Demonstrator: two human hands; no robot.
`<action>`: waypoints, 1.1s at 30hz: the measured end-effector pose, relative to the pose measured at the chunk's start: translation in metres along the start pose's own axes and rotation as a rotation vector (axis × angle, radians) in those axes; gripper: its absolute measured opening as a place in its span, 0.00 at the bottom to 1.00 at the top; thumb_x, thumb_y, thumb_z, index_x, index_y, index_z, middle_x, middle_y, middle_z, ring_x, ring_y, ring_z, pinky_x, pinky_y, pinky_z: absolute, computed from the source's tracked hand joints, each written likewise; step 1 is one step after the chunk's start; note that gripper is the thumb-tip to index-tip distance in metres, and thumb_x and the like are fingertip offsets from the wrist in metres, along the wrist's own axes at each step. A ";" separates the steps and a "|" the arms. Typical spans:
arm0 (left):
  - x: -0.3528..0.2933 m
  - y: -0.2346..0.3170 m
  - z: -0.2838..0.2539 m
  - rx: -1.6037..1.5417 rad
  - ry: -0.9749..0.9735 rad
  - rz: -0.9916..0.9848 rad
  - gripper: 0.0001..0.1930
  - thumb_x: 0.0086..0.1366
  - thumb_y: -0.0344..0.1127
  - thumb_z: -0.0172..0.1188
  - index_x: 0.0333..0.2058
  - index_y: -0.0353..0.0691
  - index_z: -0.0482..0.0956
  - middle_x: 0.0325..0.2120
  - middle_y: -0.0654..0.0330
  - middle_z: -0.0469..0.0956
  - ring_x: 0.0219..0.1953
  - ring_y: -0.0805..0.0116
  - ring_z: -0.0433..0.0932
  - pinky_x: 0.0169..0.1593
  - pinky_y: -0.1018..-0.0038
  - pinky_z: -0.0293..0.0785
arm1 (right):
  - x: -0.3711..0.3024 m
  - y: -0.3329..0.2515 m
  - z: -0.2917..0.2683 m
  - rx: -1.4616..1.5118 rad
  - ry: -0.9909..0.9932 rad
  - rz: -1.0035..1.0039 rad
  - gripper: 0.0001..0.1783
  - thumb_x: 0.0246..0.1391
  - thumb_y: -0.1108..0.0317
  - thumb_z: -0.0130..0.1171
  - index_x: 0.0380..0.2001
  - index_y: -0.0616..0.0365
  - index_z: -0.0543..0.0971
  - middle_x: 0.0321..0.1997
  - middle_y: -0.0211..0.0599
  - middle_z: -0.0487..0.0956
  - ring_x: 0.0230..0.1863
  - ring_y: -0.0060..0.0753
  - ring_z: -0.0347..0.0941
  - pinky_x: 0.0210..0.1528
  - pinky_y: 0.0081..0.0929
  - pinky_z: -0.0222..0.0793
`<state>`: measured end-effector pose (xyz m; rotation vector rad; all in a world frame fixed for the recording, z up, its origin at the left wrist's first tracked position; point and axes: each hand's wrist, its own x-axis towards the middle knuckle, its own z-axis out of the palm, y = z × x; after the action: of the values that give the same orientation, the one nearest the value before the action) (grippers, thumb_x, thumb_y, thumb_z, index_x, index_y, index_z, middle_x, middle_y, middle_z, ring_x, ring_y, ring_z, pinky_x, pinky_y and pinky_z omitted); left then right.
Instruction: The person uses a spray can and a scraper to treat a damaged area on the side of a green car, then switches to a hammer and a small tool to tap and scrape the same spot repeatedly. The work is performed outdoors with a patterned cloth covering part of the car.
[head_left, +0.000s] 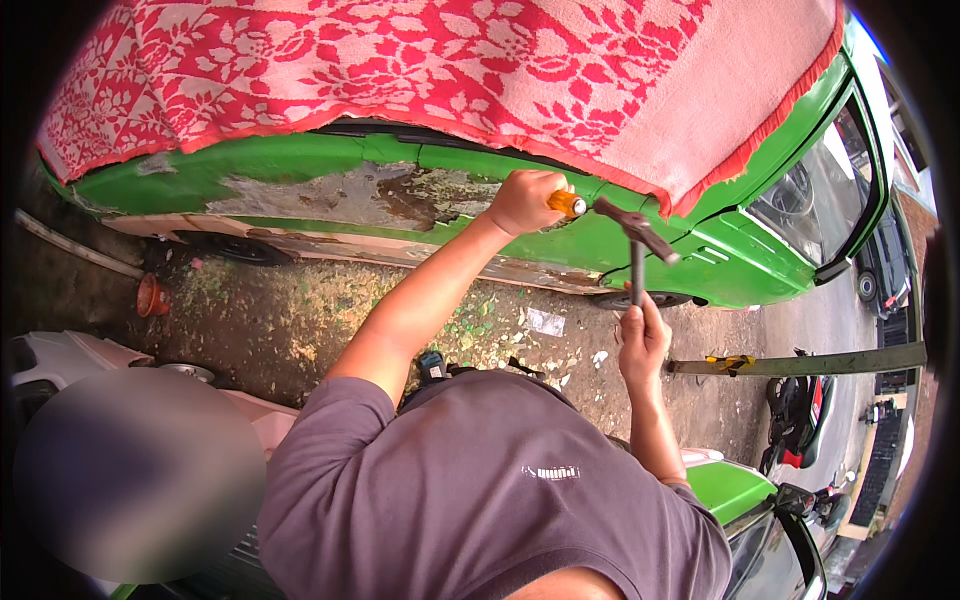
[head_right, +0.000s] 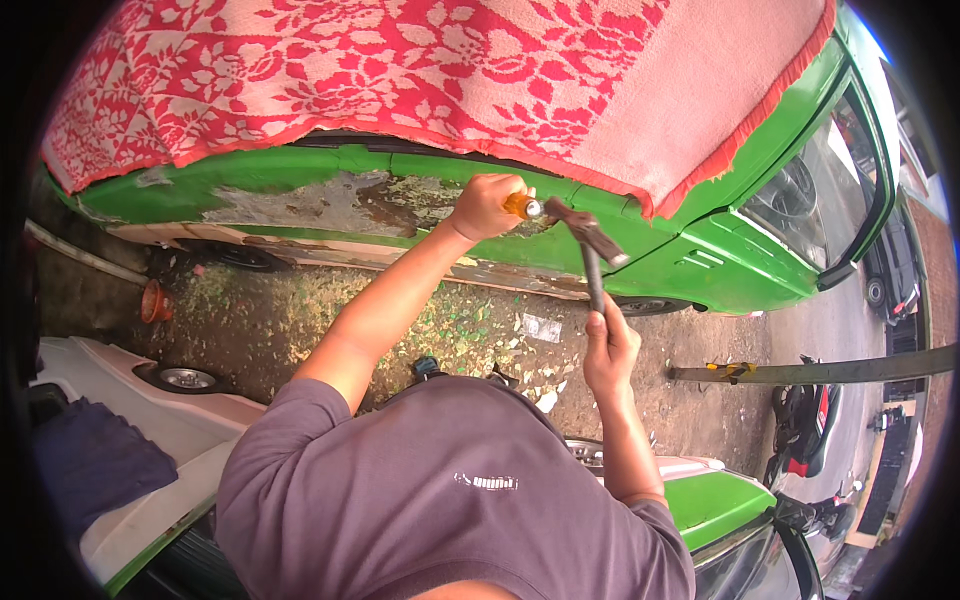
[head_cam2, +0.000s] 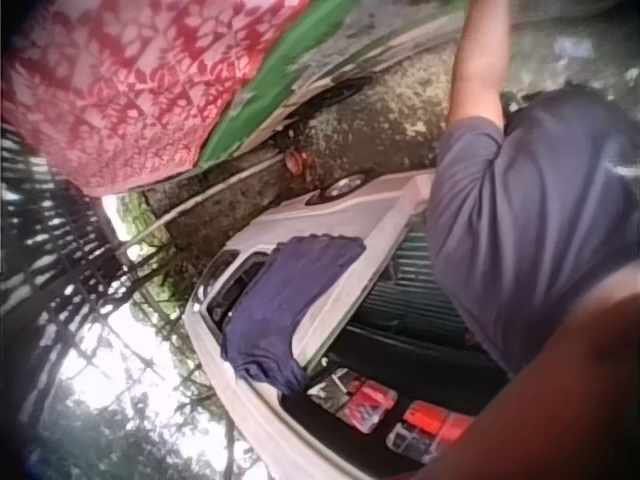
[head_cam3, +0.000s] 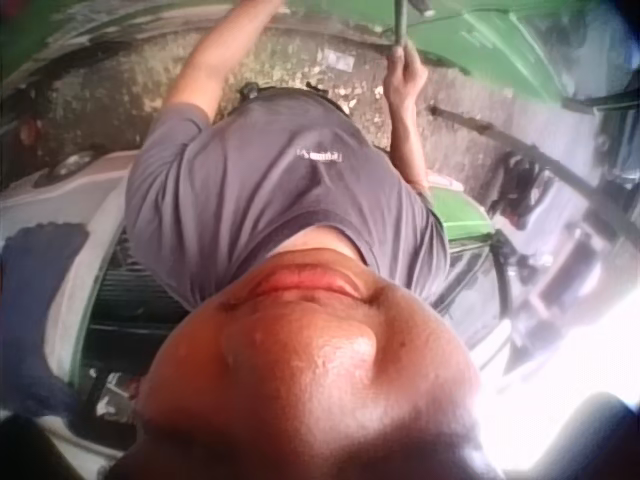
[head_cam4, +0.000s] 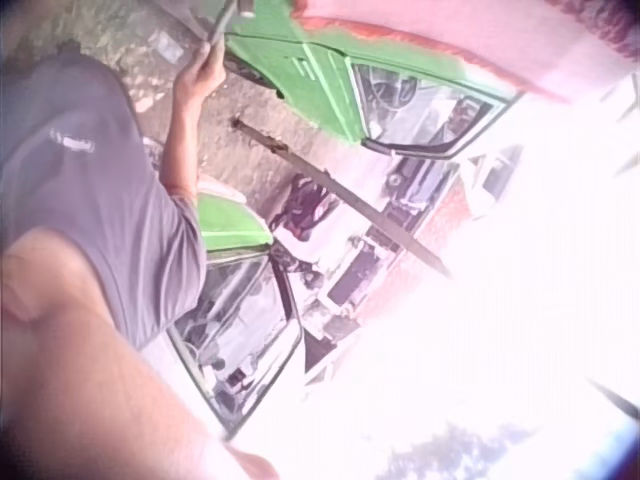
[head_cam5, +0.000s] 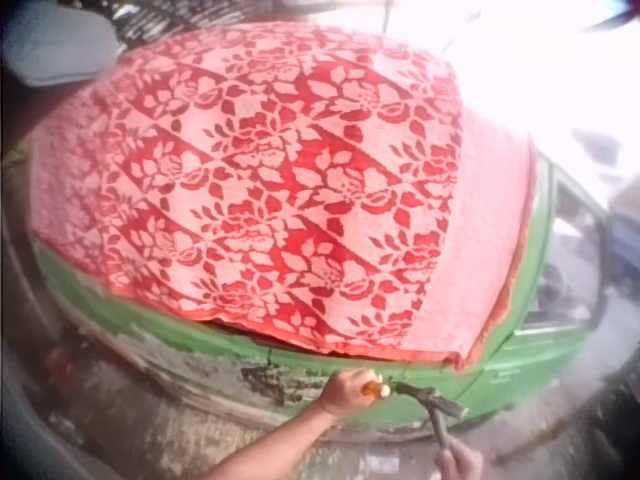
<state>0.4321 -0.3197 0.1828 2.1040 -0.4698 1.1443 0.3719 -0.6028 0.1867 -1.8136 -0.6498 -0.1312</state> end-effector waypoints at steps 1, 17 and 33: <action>-0.002 -0.003 -0.001 0.003 0.003 0.002 0.11 0.48 0.28 0.67 0.20 0.40 0.71 0.16 0.55 0.72 0.19 0.54 0.73 0.23 0.65 0.67 | 0.000 -0.007 -0.003 0.097 0.025 0.057 0.17 0.63 0.66 0.52 0.51 0.64 0.75 0.16 0.28 0.67 0.19 0.18 0.62 0.22 0.20 0.60; -0.007 -0.006 0.002 -0.020 0.005 -0.033 0.12 0.50 0.29 0.67 0.20 0.39 0.70 0.15 0.55 0.70 0.18 0.55 0.72 0.23 0.66 0.66 | 0.009 -0.006 -0.001 0.134 0.022 0.064 0.17 0.63 0.65 0.52 0.50 0.64 0.74 0.16 0.30 0.65 0.18 0.18 0.61 0.22 0.21 0.59; -0.022 -0.007 0.006 -0.024 -0.019 -0.067 0.10 0.46 0.27 0.67 0.21 0.38 0.71 0.17 0.54 0.72 0.20 0.55 0.74 0.24 0.66 0.68 | 0.007 -0.004 -0.001 0.108 0.031 0.017 0.20 0.62 0.67 0.53 0.54 0.65 0.73 0.15 0.29 0.66 0.17 0.16 0.60 0.21 0.18 0.58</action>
<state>0.4275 -0.3191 0.1596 2.0954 -0.4160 1.0765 0.3756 -0.6001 0.1931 -1.7098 -0.6079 -0.1106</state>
